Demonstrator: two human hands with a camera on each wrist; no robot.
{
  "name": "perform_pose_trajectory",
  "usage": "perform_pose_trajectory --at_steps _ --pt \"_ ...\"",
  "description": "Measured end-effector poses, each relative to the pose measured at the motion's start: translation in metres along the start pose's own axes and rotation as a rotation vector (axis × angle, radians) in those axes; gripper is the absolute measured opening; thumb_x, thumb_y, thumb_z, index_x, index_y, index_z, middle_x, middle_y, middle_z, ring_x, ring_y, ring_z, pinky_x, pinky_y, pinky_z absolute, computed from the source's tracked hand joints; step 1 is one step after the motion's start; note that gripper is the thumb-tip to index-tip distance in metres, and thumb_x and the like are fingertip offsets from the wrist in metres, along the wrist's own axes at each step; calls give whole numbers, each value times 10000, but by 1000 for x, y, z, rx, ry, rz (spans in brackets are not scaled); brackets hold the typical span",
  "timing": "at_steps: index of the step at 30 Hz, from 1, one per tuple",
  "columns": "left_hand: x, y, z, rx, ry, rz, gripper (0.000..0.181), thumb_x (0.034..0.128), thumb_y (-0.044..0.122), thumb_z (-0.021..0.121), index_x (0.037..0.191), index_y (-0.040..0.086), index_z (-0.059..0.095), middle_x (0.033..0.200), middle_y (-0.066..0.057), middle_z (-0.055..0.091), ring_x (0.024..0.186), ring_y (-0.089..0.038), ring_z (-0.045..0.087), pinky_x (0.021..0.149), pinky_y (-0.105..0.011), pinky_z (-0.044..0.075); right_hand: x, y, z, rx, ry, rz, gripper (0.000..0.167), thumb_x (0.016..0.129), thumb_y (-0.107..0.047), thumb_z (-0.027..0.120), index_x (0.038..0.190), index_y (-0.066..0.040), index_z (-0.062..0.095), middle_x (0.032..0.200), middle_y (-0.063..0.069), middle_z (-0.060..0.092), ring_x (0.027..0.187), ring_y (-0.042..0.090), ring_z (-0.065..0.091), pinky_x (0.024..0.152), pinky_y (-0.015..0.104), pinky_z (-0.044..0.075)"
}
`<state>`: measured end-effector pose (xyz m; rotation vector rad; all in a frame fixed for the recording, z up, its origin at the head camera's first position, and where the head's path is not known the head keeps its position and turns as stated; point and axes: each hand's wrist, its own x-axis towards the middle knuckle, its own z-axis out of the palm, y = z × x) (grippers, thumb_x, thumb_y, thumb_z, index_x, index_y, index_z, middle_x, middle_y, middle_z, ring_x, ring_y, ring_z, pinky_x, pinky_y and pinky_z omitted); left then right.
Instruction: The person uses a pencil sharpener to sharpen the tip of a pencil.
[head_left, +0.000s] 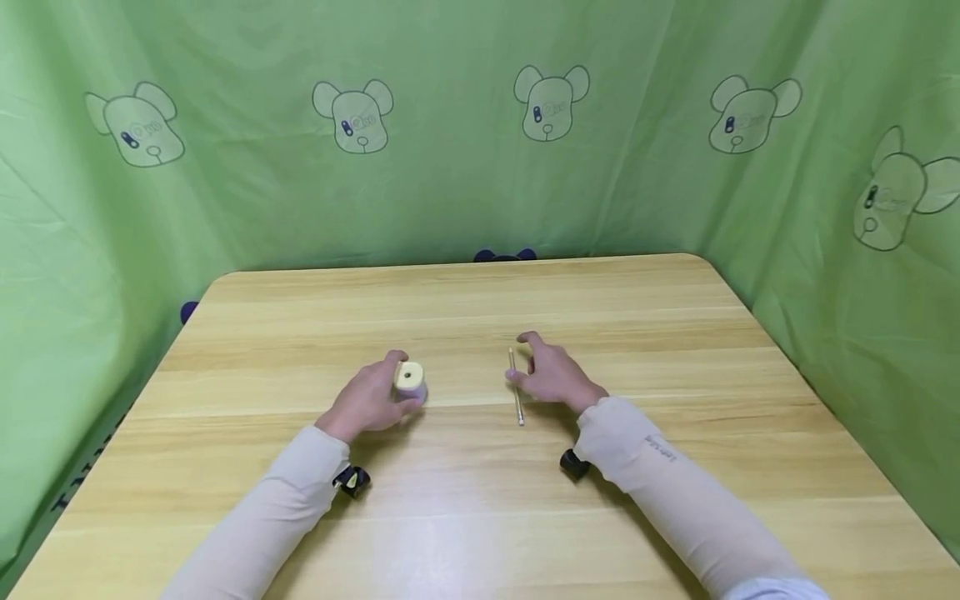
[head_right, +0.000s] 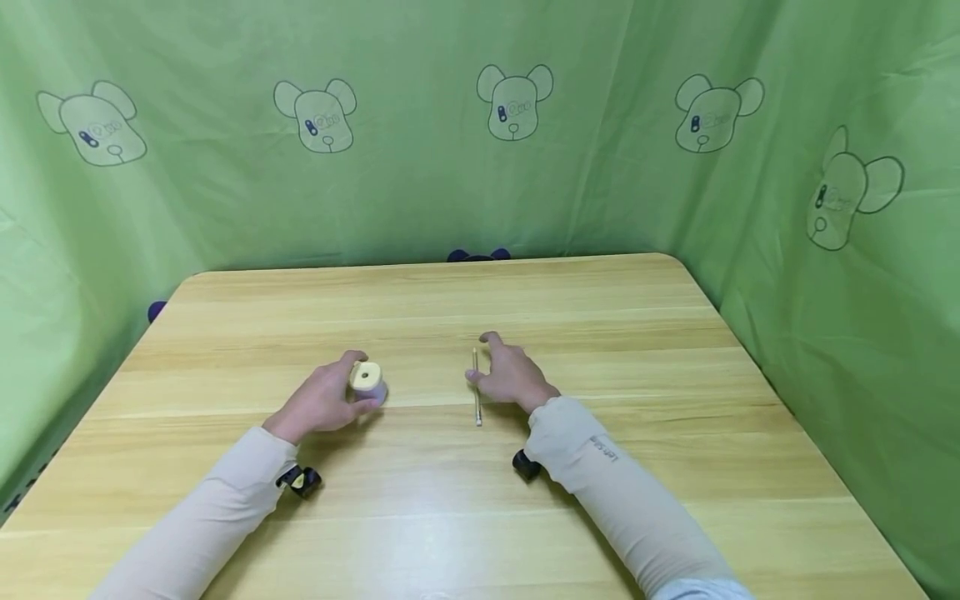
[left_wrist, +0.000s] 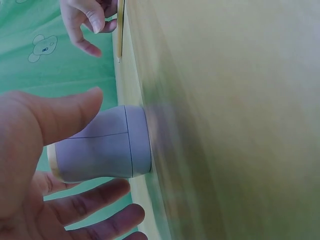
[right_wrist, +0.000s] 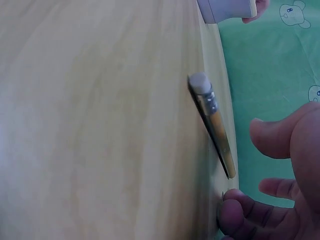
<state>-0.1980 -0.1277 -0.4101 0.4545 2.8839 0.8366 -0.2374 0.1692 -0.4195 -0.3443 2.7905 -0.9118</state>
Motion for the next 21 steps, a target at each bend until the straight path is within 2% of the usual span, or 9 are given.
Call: perform_pose_trajectory --at_steps 5,12,21 --pt "1 1 1 -3 -2 -10 726 792 250 810 1359 28 415 1072 -175 630 945 -300 614 844 -441 508 1 -2 1 -47 -23 5 680 906 -323 675 1445 -65 350 735 63 543 588 190 479 536 322 390" --pt "6 3 0 -2 -2 -6 658 798 243 806 1305 44 437 1028 -149 633 896 -269 615 811 -416 514 4 -4 1 -115 -42 -5 665 899 -333 683 1429 -77 374 627 20 413 533 170 390 519 321 348" --pt "8 5 1 8 -17 -24 642 805 259 803 1292 66 432 969 -107 618 839 -236 593 757 -392 505 5 -6 4 -156 -49 -10 670 889 -331 699 1426 -81 385 699 68 534 666 222 524 669 383 460"
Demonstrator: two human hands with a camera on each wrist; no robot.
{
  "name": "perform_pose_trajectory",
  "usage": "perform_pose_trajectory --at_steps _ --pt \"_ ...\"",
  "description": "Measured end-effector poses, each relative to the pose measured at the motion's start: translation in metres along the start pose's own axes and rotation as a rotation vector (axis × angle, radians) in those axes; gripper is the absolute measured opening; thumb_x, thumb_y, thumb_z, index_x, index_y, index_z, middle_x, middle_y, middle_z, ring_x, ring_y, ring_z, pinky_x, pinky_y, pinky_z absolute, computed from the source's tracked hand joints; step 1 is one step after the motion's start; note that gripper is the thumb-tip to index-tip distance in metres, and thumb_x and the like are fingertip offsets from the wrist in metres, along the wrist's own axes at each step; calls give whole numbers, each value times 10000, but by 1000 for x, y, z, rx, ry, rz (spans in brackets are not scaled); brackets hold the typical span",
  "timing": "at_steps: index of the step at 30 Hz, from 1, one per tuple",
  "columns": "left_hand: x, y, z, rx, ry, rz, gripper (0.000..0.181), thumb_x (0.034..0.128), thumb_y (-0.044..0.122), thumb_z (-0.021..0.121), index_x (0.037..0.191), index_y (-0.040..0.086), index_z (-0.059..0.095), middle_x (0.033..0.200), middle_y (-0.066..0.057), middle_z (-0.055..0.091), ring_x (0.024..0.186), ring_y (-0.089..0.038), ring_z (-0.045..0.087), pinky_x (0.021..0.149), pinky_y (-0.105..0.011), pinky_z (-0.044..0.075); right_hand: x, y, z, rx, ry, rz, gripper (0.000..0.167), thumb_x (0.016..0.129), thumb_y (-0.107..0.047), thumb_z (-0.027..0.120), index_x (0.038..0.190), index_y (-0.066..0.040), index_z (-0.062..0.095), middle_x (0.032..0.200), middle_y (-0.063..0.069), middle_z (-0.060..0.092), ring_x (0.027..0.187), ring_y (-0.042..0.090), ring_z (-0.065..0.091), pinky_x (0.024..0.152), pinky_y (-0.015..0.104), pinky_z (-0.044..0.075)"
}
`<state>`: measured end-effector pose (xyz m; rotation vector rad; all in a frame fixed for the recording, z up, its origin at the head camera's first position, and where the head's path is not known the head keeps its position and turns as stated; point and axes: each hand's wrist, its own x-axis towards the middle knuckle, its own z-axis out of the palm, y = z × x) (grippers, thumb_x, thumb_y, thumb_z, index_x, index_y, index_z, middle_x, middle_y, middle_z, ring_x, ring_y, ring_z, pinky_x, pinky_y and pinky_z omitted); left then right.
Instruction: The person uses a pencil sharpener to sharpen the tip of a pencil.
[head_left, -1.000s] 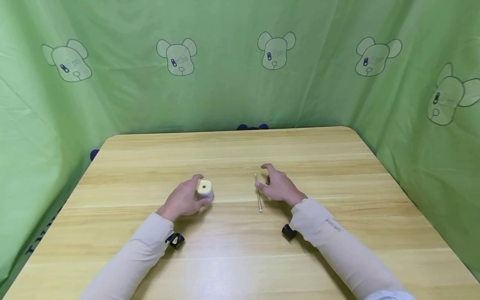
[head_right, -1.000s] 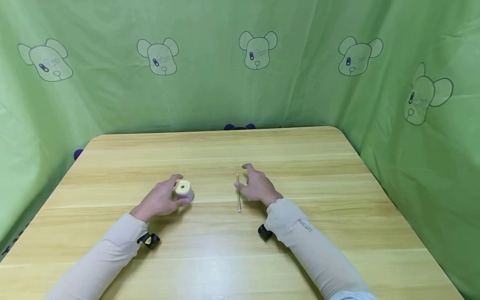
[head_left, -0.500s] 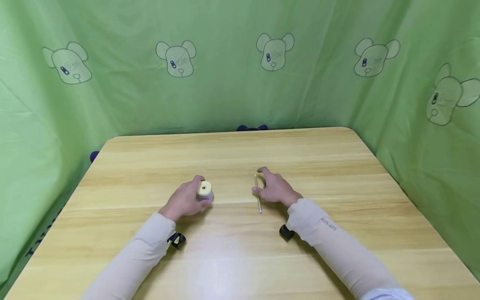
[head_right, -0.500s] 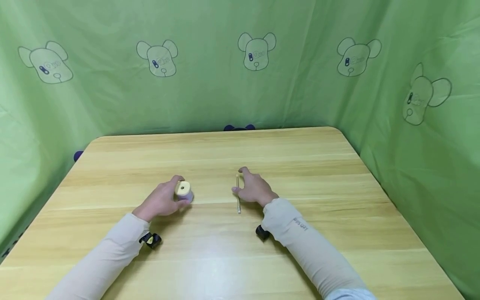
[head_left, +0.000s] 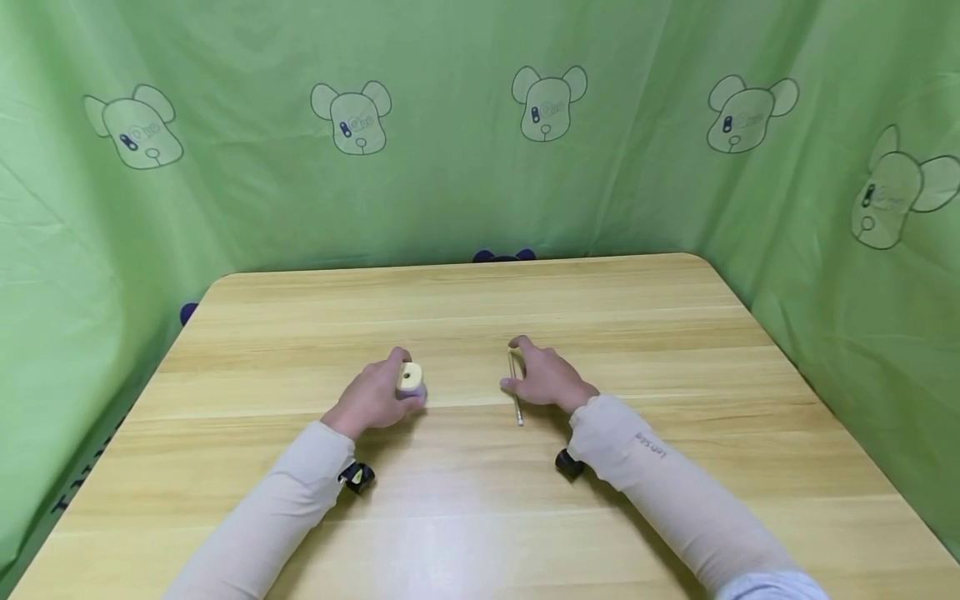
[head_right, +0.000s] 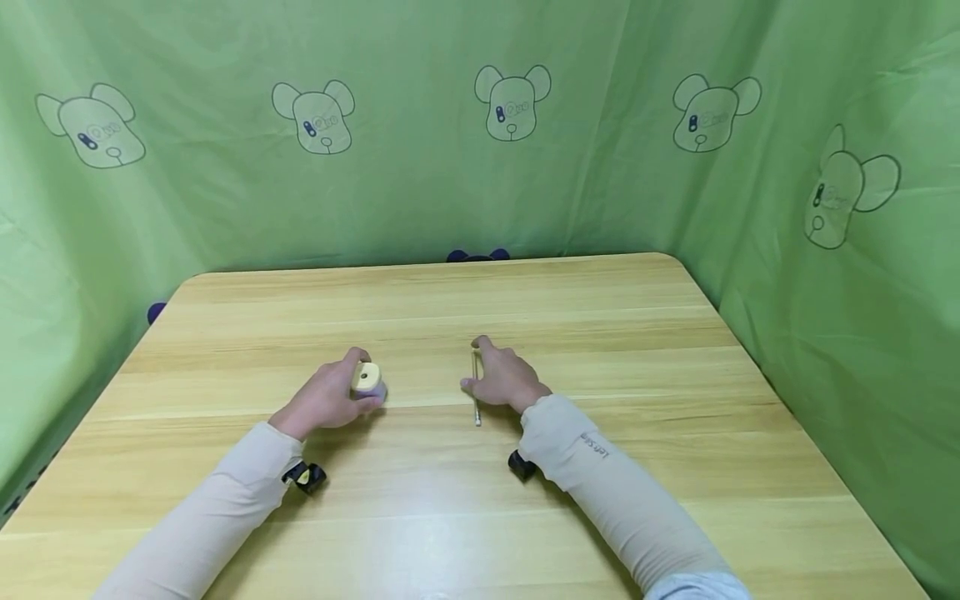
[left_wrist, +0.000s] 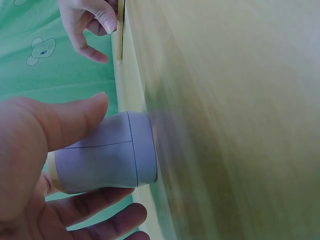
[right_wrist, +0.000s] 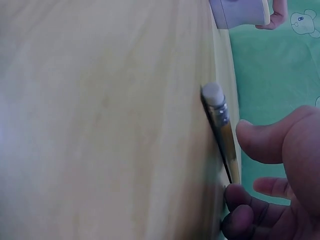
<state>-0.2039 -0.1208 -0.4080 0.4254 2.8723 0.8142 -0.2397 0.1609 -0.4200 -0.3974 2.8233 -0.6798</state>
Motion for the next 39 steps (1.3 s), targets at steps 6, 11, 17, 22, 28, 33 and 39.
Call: perform_pose_trajectory --at_steps 6,11,17,22,28,33,39 --pt "1 -1 0 11 -3 -4 637 799 243 810 1283 67 435 980 -119 621 845 -244 596 757 -397 508 0 -3 1 13 -6 10 680 881 -307 712 1434 -86 383 619 52 511 532 188 473 549 343 415" --pt "2 -1 0 30 -5 10 629 796 232 813 1267 56 434 976 -130 626 839 -248 602 748 -397 511 0 -3 2 8 -17 16 678 883 -290 713 1438 -91 377 620 50 521 514 169 465 503 317 384" --pt "3 -1 0 43 -12 2 643 792 232 816 1272 49 428 987 -141 627 845 -252 604 757 -401 511 1 -2 2 -4 -13 11 658 884 -274 709 1427 -89 387 604 36 497 500 159 441 491 308 370" --pt "3 -1 -1 43 -18 -2 643 793 242 815 1270 49 430 981 -137 626 839 -249 603 751 -399 510 0 -3 1 8 -14 8 634 882 -231 700 1417 -88 392 592 36 489 485 159 433 480 305 359" --pt "4 -2 0 50 -15 7 622 791 257 817 1238 53 436 935 -112 616 808 -235 594 727 -384 507 -1 -4 1 24 -27 14 624 887 -186 678 1430 -89 384 573 29 484 459 146 415 465 285 344" --pt "4 -1 0 52 -11 17 621 789 262 818 1232 48 439 922 -109 614 800 -234 592 723 -382 504 -1 -4 1 33 -34 16 620 892 -157 659 1438 -88 374 563 32 494 436 134 410 433 257 336" --pt "4 0 -2 53 -18 7 614 795 257 813 1233 42 441 947 -122 621 816 -237 603 723 -384 510 -2 -4 1 58 -50 26 608 898 -108 611 1448 -93 353 637 71 574 420 150 497 390 252 402"
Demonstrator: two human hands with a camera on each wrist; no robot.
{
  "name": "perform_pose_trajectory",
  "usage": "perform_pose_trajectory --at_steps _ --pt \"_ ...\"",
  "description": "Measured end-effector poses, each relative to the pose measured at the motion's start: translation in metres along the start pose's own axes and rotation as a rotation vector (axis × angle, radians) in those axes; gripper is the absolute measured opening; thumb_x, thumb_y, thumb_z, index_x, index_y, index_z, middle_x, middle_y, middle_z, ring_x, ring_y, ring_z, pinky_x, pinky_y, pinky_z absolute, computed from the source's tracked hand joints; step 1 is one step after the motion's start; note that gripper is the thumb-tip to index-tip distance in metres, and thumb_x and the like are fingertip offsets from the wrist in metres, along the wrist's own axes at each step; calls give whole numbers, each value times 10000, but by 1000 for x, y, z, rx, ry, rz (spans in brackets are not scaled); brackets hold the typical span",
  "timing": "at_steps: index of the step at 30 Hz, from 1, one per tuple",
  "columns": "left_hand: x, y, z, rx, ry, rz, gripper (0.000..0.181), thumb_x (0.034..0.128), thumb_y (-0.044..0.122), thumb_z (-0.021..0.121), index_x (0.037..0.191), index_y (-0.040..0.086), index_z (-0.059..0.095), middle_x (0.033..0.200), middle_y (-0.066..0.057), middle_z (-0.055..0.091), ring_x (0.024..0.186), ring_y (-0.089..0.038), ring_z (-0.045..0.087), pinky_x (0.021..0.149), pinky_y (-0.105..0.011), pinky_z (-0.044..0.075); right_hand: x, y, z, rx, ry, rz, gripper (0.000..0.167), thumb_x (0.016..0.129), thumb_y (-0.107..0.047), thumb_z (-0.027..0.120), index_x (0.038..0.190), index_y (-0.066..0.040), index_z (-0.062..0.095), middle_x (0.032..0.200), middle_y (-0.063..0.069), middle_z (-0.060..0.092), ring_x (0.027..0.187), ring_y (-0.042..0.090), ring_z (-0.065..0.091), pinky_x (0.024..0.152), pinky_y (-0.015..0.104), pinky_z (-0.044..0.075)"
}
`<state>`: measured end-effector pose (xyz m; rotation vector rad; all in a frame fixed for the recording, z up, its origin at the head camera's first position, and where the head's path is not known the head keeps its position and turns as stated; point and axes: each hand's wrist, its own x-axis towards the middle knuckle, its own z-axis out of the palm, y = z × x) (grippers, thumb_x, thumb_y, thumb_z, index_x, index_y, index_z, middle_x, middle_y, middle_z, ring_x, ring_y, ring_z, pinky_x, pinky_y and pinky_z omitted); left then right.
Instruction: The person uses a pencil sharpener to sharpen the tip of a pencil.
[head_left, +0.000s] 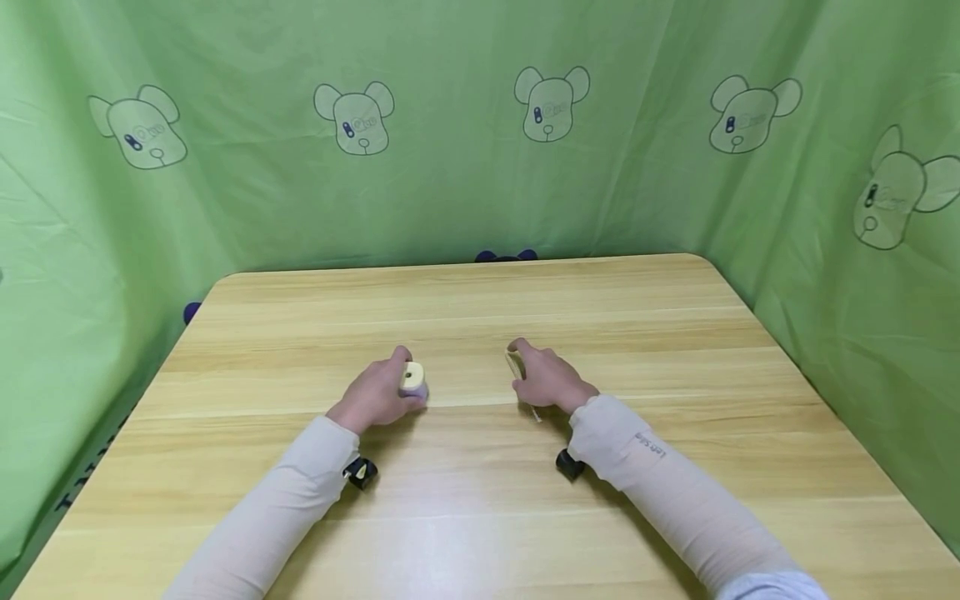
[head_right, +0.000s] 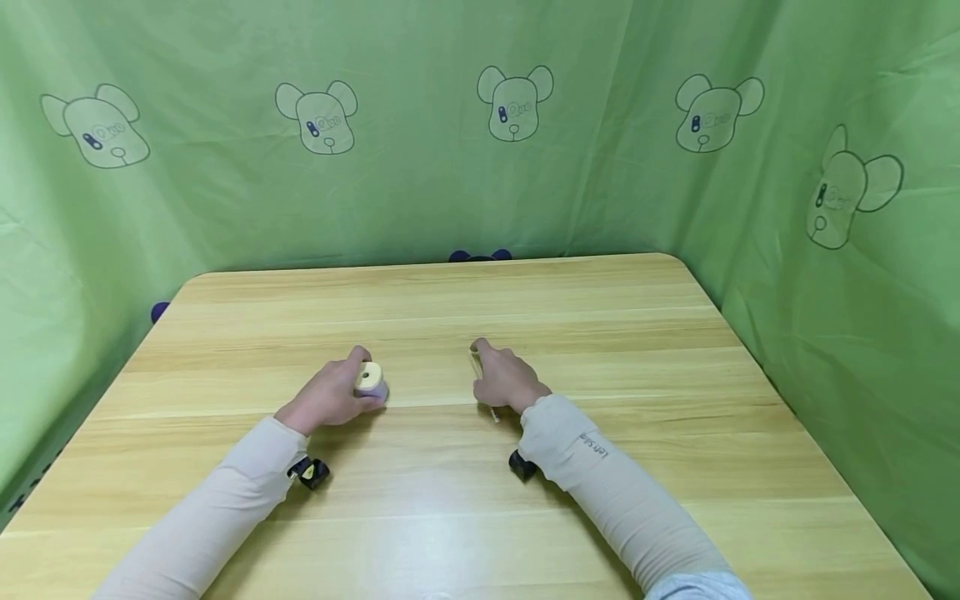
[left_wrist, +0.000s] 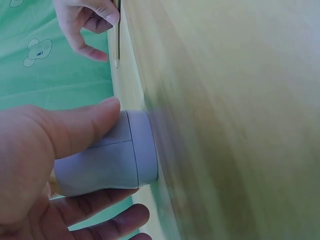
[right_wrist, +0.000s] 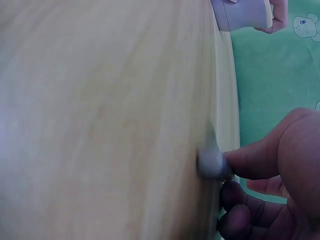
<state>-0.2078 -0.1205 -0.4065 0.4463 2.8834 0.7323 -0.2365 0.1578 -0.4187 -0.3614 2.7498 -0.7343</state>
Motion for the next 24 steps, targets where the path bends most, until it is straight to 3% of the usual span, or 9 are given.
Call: perform_pose_trajectory --at_steps 8,18,24 --pt "-1 1 -3 -4 6 -5 627 783 257 822 1233 44 441 940 -125 623 809 -237 601 717 -379 508 -1 -3 -1 -40 8 -1 608 894 -236 683 1411 -86 402 636 67 560 453 163 517 468 306 431" --pt "-1 4 -7 -31 39 -11 609 749 238 849 1161 51 441 920 -140 621 798 -260 611 722 -396 518 -2 -3 -2 -33 -1 -5 555 905 -176 663 1387 -43 421 669 75 577 447 164 524 445 289 442" --pt "-1 4 -9 -41 54 1 613 739 182 849 1179 53 442 961 -160 633 835 -273 622 752 -410 523 -4 -3 -3 -70 10 -7 373 904 -221 673 1182 -11 541 645 54 548 479 140 450 474 275 380"
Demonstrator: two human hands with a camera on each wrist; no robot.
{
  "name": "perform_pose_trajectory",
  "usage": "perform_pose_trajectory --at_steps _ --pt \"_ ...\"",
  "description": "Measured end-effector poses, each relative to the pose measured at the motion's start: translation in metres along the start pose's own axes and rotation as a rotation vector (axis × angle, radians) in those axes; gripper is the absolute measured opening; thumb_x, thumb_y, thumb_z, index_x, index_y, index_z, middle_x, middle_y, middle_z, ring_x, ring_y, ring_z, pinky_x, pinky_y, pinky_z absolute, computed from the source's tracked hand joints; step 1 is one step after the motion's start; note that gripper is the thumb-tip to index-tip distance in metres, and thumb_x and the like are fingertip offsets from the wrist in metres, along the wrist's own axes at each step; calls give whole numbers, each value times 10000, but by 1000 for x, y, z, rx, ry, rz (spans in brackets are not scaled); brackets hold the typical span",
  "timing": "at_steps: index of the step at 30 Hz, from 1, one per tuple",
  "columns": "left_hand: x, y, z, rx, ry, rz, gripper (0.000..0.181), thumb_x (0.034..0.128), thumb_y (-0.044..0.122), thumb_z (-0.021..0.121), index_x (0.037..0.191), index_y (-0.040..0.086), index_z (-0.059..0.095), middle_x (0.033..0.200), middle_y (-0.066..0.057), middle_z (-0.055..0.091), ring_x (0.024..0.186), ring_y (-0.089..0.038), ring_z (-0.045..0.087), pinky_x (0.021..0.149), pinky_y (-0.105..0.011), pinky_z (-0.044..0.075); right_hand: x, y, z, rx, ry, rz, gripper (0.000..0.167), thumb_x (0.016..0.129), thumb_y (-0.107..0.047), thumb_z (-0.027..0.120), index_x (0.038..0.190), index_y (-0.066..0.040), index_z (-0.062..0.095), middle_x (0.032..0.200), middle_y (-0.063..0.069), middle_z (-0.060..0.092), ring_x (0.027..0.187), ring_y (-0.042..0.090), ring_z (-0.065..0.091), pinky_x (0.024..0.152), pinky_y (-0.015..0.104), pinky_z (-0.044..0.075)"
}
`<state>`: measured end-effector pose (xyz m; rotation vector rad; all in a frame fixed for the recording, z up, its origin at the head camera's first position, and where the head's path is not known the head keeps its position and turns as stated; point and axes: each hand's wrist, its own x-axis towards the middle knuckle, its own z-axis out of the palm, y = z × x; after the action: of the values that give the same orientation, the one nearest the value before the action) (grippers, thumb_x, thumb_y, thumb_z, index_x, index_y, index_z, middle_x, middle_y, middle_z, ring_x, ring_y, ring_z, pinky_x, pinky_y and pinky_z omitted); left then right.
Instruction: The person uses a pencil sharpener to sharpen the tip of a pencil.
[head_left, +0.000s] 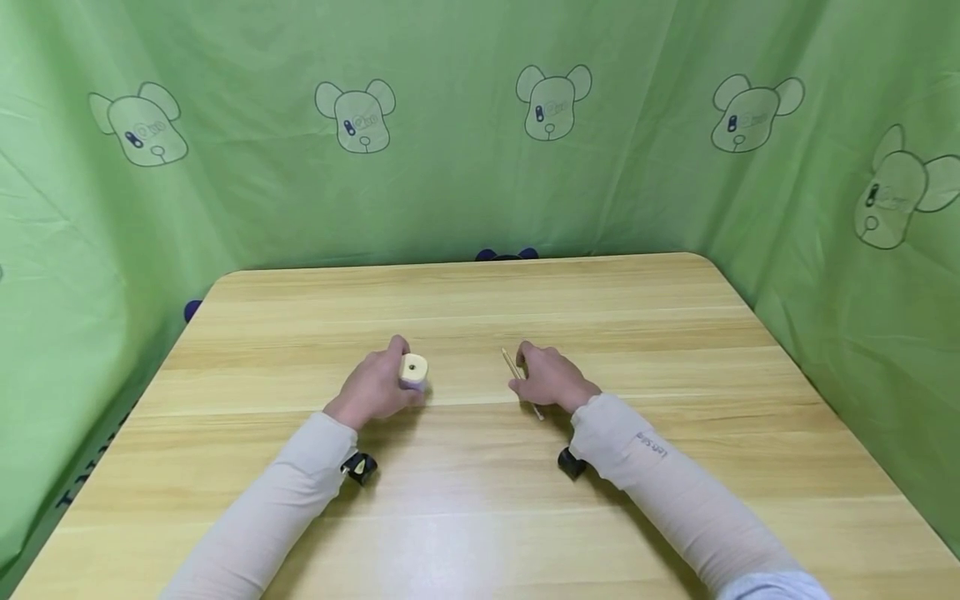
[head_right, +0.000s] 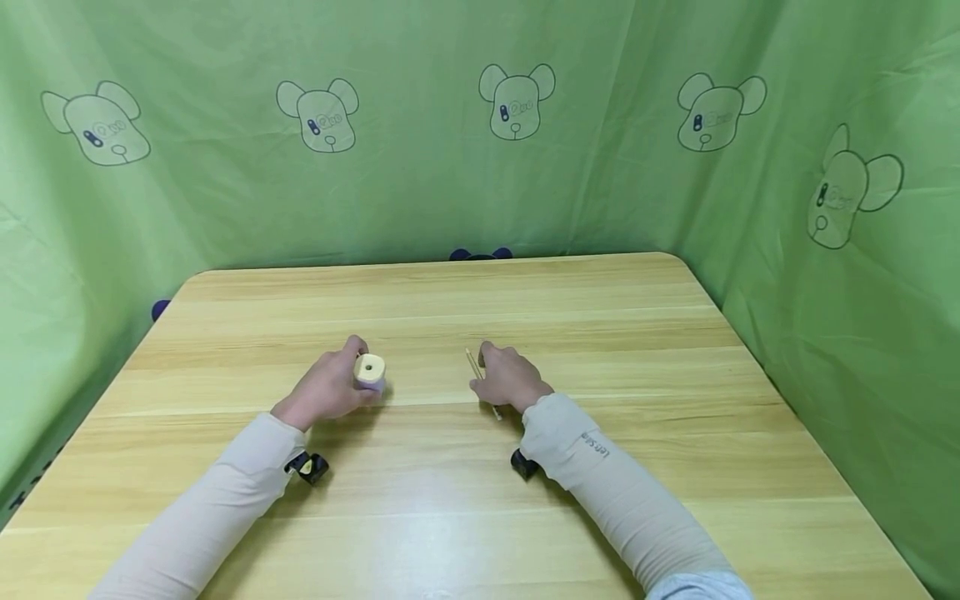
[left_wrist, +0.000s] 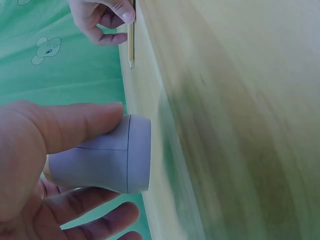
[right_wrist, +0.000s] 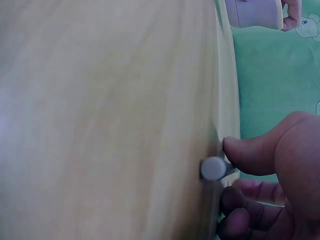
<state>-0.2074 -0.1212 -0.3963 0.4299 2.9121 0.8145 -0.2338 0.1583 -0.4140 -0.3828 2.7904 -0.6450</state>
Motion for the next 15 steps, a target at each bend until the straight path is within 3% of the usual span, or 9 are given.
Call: perform_pose_trajectory --at_steps 6,15 --pt "1 1 -2 21 5 24 602 750 158 835 1216 47 469 967 -156 642 845 -271 627 765 -407 526 -1 2 -2 -7 10 -18 115 918 -164 634 894 -64 583 704 41 570 547 166 500 496 283 412" --pt "2 4 -4 49 24 48 572 725 121 830 1188 18 510 967 -148 645 847 -269 623 771 -404 523 0 6 -4 -43 21 -9 91 929 -144 600 857 -88 595 744 36 570 623 189 513 543 303 415"
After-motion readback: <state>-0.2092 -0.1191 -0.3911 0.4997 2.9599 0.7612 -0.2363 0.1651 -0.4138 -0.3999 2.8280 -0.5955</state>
